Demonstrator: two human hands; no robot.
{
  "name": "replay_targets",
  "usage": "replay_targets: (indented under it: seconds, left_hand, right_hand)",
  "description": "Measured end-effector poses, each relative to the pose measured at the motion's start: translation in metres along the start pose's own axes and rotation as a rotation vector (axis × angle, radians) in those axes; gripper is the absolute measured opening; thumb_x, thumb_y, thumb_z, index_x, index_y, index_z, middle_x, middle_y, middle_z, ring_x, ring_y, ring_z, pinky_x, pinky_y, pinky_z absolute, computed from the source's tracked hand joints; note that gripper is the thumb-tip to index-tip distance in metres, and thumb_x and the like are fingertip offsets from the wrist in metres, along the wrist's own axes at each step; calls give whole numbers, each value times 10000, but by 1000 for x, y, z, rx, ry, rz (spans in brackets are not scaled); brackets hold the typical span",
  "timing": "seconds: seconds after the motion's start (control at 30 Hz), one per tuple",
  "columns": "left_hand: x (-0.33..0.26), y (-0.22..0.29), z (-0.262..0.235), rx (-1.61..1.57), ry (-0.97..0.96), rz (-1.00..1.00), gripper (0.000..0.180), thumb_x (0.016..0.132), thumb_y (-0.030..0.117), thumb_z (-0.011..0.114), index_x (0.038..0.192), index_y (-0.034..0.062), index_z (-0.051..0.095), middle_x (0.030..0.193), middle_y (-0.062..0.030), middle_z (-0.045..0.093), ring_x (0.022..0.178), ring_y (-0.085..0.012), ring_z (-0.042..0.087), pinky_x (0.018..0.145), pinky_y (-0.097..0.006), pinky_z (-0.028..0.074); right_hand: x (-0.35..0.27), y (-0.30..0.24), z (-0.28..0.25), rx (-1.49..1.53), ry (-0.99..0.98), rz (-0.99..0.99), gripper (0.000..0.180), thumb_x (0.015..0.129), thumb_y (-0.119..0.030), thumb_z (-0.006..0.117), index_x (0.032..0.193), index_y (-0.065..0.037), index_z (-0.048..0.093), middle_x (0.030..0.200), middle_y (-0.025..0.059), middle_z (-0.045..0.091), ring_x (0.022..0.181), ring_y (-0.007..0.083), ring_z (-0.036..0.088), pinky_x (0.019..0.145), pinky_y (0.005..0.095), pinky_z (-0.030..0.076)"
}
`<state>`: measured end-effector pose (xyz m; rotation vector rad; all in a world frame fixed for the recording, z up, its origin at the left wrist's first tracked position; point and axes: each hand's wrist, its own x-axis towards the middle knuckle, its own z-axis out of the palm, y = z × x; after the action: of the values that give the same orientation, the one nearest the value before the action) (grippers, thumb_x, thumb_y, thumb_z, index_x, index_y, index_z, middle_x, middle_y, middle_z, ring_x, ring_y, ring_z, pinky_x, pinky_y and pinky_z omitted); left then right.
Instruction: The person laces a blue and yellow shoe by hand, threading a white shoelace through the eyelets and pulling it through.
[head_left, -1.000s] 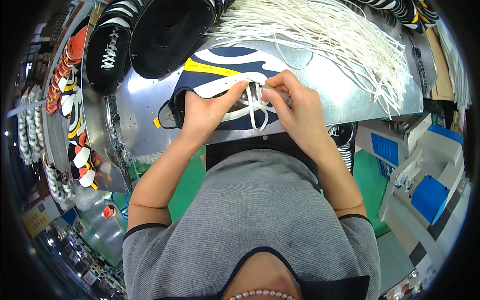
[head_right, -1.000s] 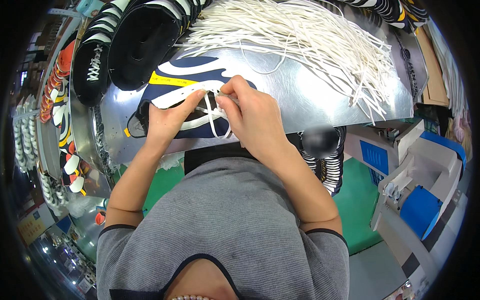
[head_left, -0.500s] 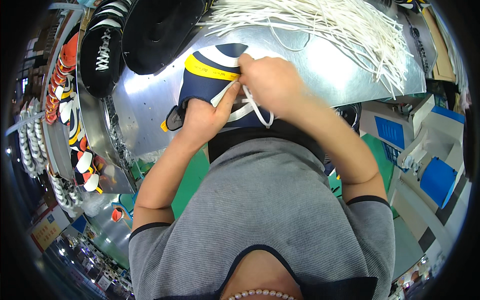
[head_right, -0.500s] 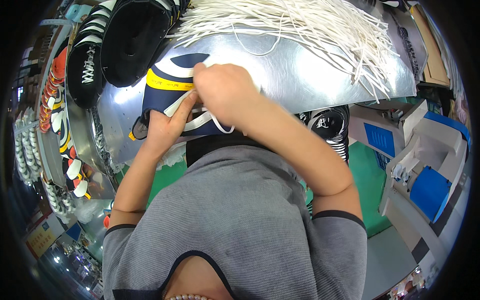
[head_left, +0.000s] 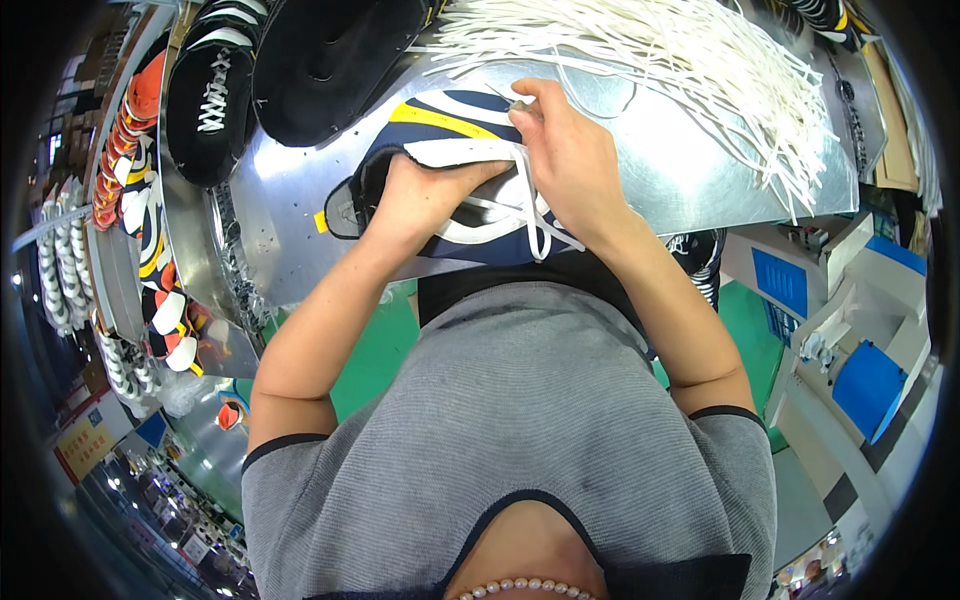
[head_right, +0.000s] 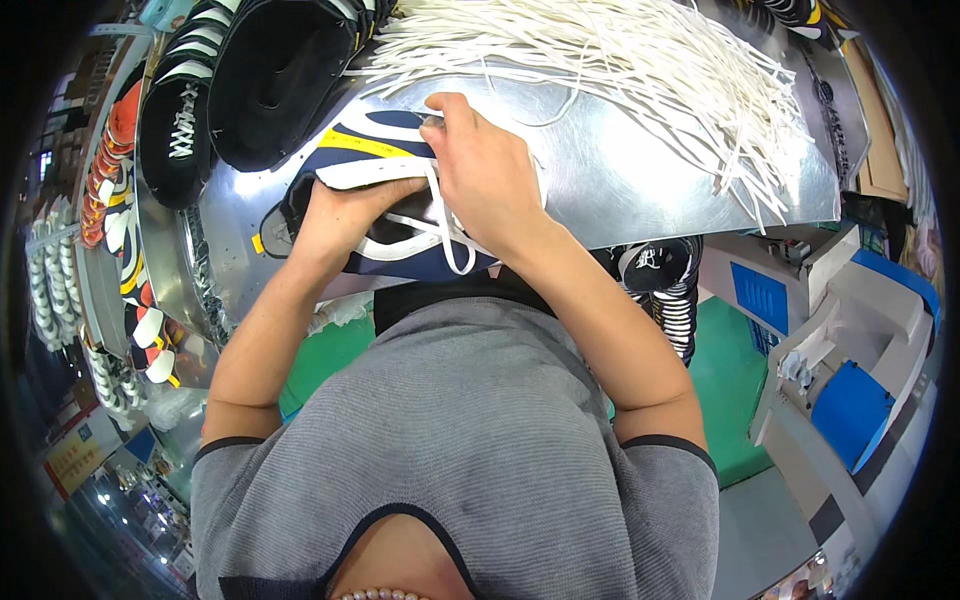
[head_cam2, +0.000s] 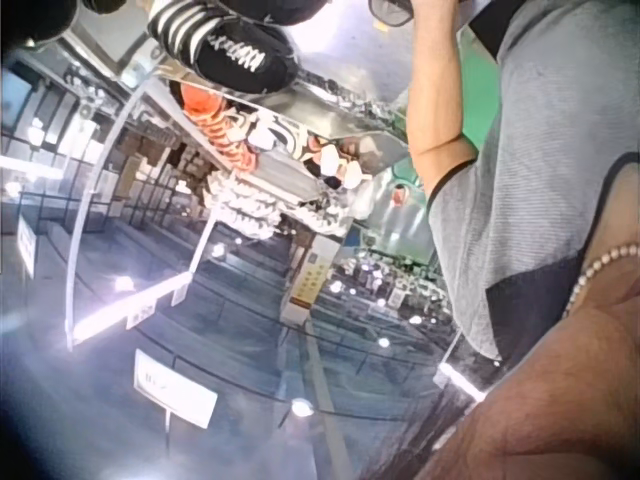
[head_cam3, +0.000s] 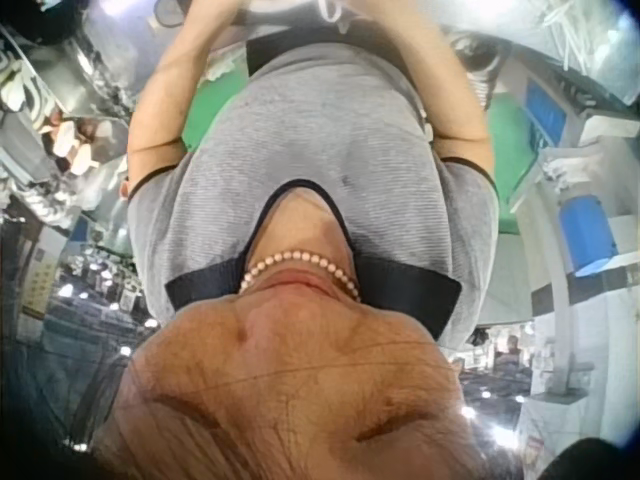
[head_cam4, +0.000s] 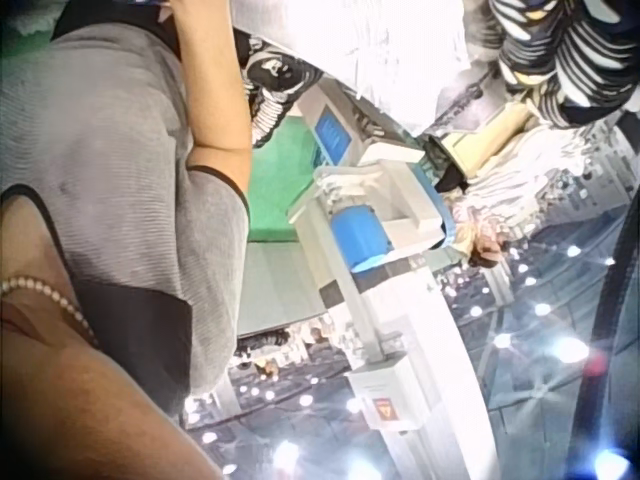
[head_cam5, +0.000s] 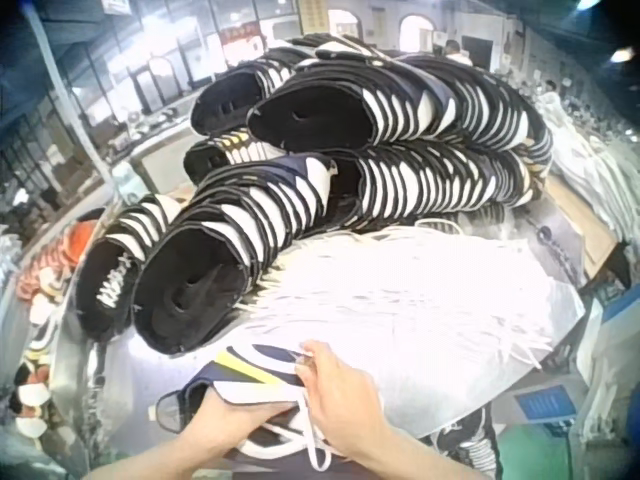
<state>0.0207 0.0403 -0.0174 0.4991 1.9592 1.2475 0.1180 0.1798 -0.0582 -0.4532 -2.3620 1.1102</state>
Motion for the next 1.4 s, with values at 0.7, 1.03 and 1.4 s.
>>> replay_targets:
  seconds: [0.7, 1.03, 1.4]
  left_hand:
    - [-49, -19, 8, 662, 271, 751, 209, 740, 2, 768, 900, 44, 639, 1040, -94, 623, 957, -295, 599, 825, -398, 465]
    - [-46, -24, 10, 660, 288, 647, 287, 778, 81, 798, 985, 27, 606, 916, -119, 654, 800, -323, 661, 684, -395, 527]
    - [-38, -33, 5, 604, 186, 755, 249, 807, 79, 776, 979, 24, 604, 816, -131, 687, 688, -310, 679, 599, -373, 522]
  right_hand:
    - [-8, 4, -29, 367, 196, 165, 188, 990, -138, 561, 1141, -26, 561, 808, 88, 715, 689, 201, 674, 654, 315, 515]
    - [-86, -32, -33, 244, -175, 239, 163, 968, -128, 629, 1062, -34, 535, 811, 129, 703, 724, 281, 717, 626, 363, 532]
    - [-64, -29, -25, 335, -248, 356, 153, 980, -129, 594, 1035, -16, 506, 745, 112, 692, 693, 255, 699, 620, 353, 523]
